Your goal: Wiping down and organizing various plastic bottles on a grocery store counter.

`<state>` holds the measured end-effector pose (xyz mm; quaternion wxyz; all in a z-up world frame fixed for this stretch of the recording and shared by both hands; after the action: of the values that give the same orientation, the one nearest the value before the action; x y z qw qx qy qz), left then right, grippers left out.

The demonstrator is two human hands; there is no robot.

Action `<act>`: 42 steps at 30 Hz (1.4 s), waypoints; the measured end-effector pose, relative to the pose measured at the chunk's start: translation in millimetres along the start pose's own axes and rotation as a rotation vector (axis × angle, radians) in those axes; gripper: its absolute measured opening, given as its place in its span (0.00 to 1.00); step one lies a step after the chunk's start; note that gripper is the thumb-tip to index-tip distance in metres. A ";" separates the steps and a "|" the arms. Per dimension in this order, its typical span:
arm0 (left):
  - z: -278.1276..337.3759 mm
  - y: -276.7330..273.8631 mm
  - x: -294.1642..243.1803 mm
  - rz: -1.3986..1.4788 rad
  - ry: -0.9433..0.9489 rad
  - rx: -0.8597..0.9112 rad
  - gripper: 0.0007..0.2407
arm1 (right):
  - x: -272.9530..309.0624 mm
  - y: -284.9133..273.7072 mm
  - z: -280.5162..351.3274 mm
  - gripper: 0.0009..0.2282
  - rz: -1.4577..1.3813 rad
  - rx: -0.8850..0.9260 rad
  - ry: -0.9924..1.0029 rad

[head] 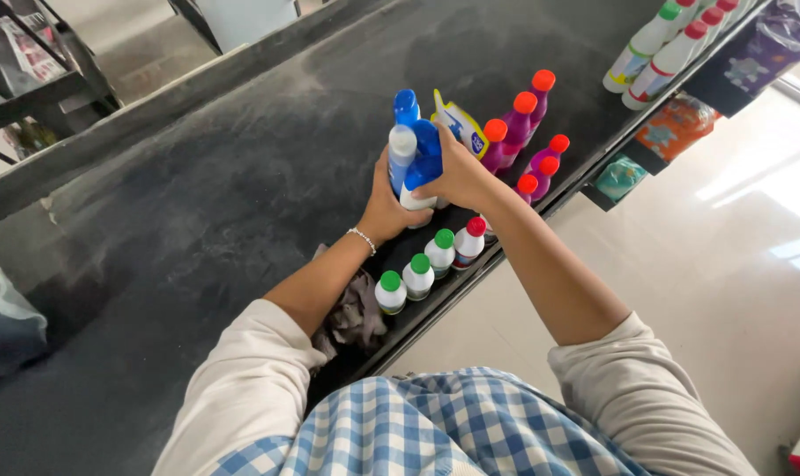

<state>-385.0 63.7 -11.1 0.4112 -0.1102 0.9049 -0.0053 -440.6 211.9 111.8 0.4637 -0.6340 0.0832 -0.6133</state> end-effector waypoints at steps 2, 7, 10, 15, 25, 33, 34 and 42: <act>4.7 3.1 9.6 0.074 -0.048 0.009 0.53 | -4.5 -1.4 4.8 0.53 -0.018 -0.025 -0.049; 2.8 2.3 14.3 0.095 -0.080 0.006 0.51 | 0.3 -4.0 34.0 0.46 -0.146 -0.012 -0.131; 8.3 -5.7 10.4 -0.008 -0.060 0.057 0.51 | 13.7 0.9 73.5 0.41 -0.003 -0.160 -0.368; 54.3 -57.2 7.9 -0.718 -0.318 0.462 0.35 | 55.3 17.6 162.8 0.12 -0.164 -0.124 -0.621; 179.8 -89.1 -229.9 -0.692 -0.628 0.482 0.37 | 74.8 126.4 188.6 0.10 -0.034 0.729 -0.927; 236.3 -93.0 -290.3 -0.989 -0.874 0.042 0.17 | 46.2 177.4 167.1 0.36 -0.060 0.585 -0.934; 248.6 -93.1 -292.9 -0.991 -0.894 0.016 0.17 | 47.0 180.9 165.3 0.36 -0.057 0.614 -0.947; 257.4 -97.3 -323.1 -0.994 -0.119 -0.489 0.05 | 65.1 187.0 177.3 0.30 -0.087 1.145 -0.652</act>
<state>31.8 55.5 68.3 0.3721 -0.6162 0.6939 0.0177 -187.2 150.2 60.7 0.7038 -0.4431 -0.4266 -0.3555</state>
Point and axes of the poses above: each hand's wrist, its own z-axis away from the middle knuckle, its own y-axis out of the palm, x = y × z, the point moved 3 cm from there along -z, towards the middle knuckle, and after that the axes turned 13 degrees about y, right-handed, at the moved point
